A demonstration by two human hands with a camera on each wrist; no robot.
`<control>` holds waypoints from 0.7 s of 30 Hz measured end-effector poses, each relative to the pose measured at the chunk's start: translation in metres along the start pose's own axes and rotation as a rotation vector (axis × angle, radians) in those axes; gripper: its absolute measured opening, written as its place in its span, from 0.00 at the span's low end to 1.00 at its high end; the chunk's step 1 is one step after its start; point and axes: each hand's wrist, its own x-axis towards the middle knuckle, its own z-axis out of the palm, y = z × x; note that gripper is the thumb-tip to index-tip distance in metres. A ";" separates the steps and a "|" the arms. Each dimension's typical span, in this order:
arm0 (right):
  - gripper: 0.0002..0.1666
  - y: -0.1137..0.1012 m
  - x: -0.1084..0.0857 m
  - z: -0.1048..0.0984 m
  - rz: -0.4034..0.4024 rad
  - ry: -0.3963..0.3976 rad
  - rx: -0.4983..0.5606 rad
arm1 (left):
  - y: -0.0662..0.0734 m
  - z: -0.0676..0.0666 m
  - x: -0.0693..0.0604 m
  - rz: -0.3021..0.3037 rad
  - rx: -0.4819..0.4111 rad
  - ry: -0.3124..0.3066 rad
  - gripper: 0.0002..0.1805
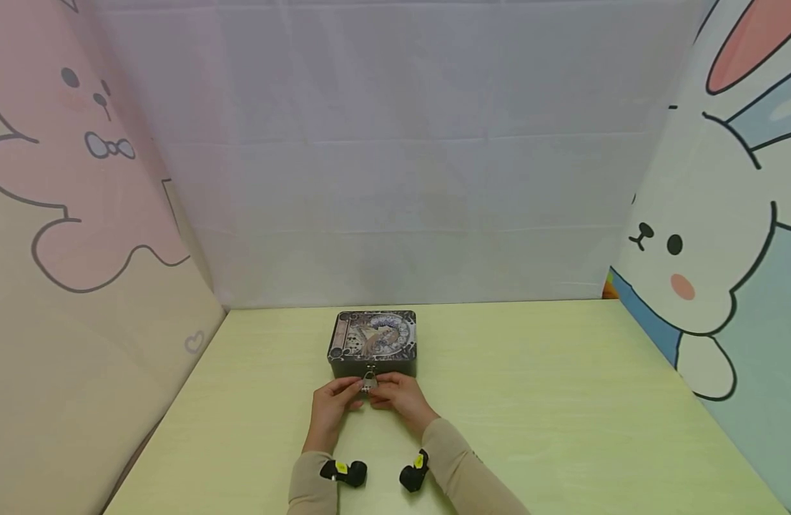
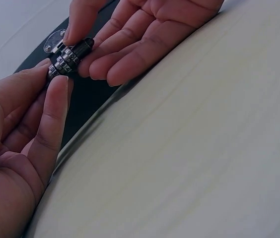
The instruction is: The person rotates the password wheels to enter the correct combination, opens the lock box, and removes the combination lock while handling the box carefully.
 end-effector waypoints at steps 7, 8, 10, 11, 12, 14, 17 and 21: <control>0.20 -0.002 0.001 -0.001 0.019 0.000 0.038 | 0.001 0.001 -0.002 0.015 -0.005 0.006 0.15; 0.20 -0.001 0.001 -0.001 0.022 0.001 0.044 | 0.001 0.001 -0.002 0.025 -0.013 0.001 0.15; 0.21 -0.001 0.000 -0.002 0.026 0.001 0.056 | -0.001 0.000 -0.003 0.056 -0.034 -0.019 0.14; 0.20 0.000 0.000 -0.002 0.022 0.000 0.054 | -0.002 0.000 -0.003 0.073 -0.045 -0.033 0.13; 0.20 0.000 0.000 -0.003 0.024 0.002 0.057 | -0.003 -0.001 -0.003 0.097 -0.057 -0.055 0.12; 0.20 0.001 0.000 -0.003 0.026 0.003 0.063 | -0.004 -0.003 -0.003 0.112 -0.070 -0.077 0.11; 0.19 0.001 0.001 -0.004 0.027 0.004 0.068 | -0.004 -0.003 -0.002 0.084 -0.060 -0.081 0.12; 0.19 0.001 0.001 -0.004 0.025 0.005 0.072 | -0.001 -0.002 -0.001 0.005 -0.036 -0.065 0.16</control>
